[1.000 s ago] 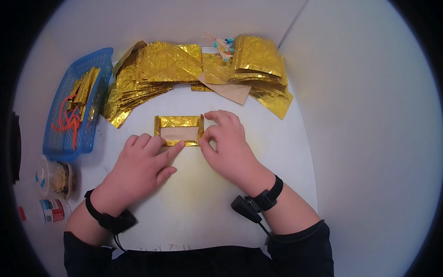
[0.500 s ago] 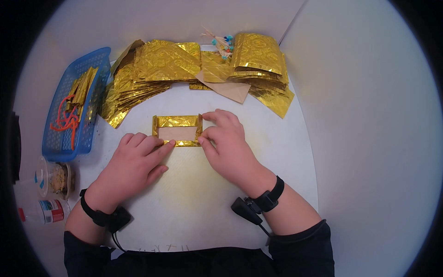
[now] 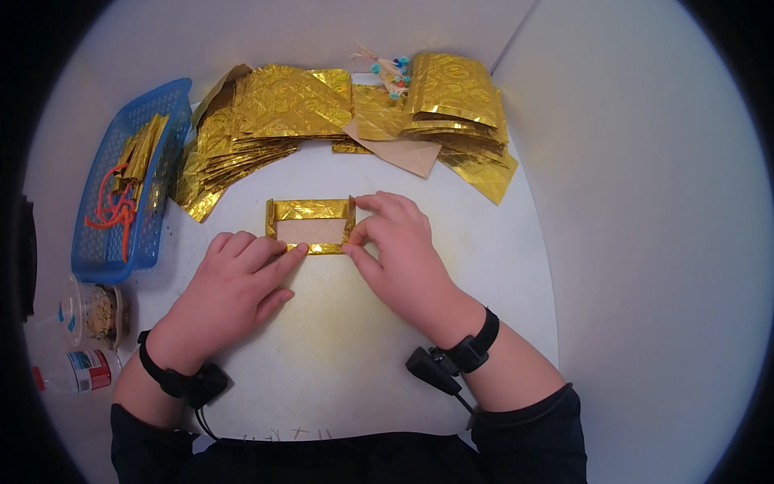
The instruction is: Folding gold-colored foil sheets around paper boards to prepare packaging inserts.
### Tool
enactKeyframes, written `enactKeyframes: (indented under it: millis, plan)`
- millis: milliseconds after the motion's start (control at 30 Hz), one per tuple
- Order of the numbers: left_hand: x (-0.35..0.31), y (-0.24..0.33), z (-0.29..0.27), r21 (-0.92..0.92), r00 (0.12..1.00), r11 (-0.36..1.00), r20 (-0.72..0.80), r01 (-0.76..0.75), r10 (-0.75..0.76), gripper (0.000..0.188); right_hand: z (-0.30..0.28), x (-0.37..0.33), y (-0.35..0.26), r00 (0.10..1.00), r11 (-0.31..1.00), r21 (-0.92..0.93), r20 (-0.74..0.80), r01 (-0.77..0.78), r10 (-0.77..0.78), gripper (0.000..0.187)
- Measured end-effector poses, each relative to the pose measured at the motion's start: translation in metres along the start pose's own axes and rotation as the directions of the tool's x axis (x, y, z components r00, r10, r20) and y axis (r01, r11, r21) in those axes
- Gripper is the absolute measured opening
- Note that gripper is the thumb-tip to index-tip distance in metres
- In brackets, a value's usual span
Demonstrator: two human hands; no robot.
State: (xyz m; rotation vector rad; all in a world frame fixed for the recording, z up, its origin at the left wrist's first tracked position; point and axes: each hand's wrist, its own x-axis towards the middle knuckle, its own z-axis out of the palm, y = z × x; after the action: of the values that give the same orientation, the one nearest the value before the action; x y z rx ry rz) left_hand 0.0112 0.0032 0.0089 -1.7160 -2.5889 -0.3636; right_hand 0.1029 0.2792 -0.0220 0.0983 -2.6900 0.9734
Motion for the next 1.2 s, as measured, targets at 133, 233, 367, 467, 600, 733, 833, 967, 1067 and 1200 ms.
enactKeyframes:
  millis: [133,233,367,467,600,733,833,967,1067,1200]
  plan:
    - [-0.001,0.0,0.0,0.013,1.0,1.0,0.005,-0.001,0.001,0.068,0.002,0.001,0.005,1.0,1.0,-0.003,-0.029,0.008,-0.008,0.011]
    - [-0.001,0.001,0.0,0.015,1.0,1.0,0.01,0.002,-0.002,0.067,-0.002,0.003,-0.002,0.998,0.997,-0.065,-0.023,0.051,-0.053,0.013]
    - [-0.001,0.001,0.0,0.01,1.0,1.0,0.009,-0.001,0.001,0.067,-0.003,0.006,-0.002,0.996,0.995,-0.068,-0.027,0.079,-0.08,0.019]
    - [0.0,0.001,-0.001,0.008,1.0,1.0,0.017,0.002,-0.002,0.067,-0.002,0.006,0.002,0.994,0.993,-0.055,0.024,0.108,-0.107,0.023]
    - [0.0,0.002,-0.001,-0.013,1.0,1.0,0.024,0.011,-0.011,0.067,0.001,0.006,0.002,0.987,0.982,-0.109,0.042,0.156,-0.152,0.025]
    - [-0.004,0.0,0.005,-0.096,0.999,0.995,-0.024,0.039,-0.042,0.066,0.002,0.003,0.003,0.989,0.974,-0.17,0.057,0.146,-0.139,0.025]
    - [-0.004,-0.005,0.005,-0.248,0.996,0.965,0.037,0.084,-0.077,0.063,-0.001,0.003,0.001,0.985,0.965,-0.203,0.075,0.167,-0.155,0.026]
    - [-0.004,-0.009,0.003,-0.232,0.995,0.97,0.082,0.072,-0.054,0.065,-0.002,0.004,-0.001,0.986,0.967,-0.203,0.086,0.156,-0.141,0.028]
    - [-0.008,-0.012,0.011,-0.099,0.994,0.995,0.109,0.024,-0.013,0.07,0.0,0.004,-0.002,0.984,0.958,-0.23,0.088,0.173,-0.157,0.033]
    - [-0.011,-0.014,0.012,-0.067,0.991,0.998,0.135,0.02,-0.011,0.081,0.0,0.003,0.0,0.977,0.938,-0.279,0.107,0.207,-0.184,0.043]
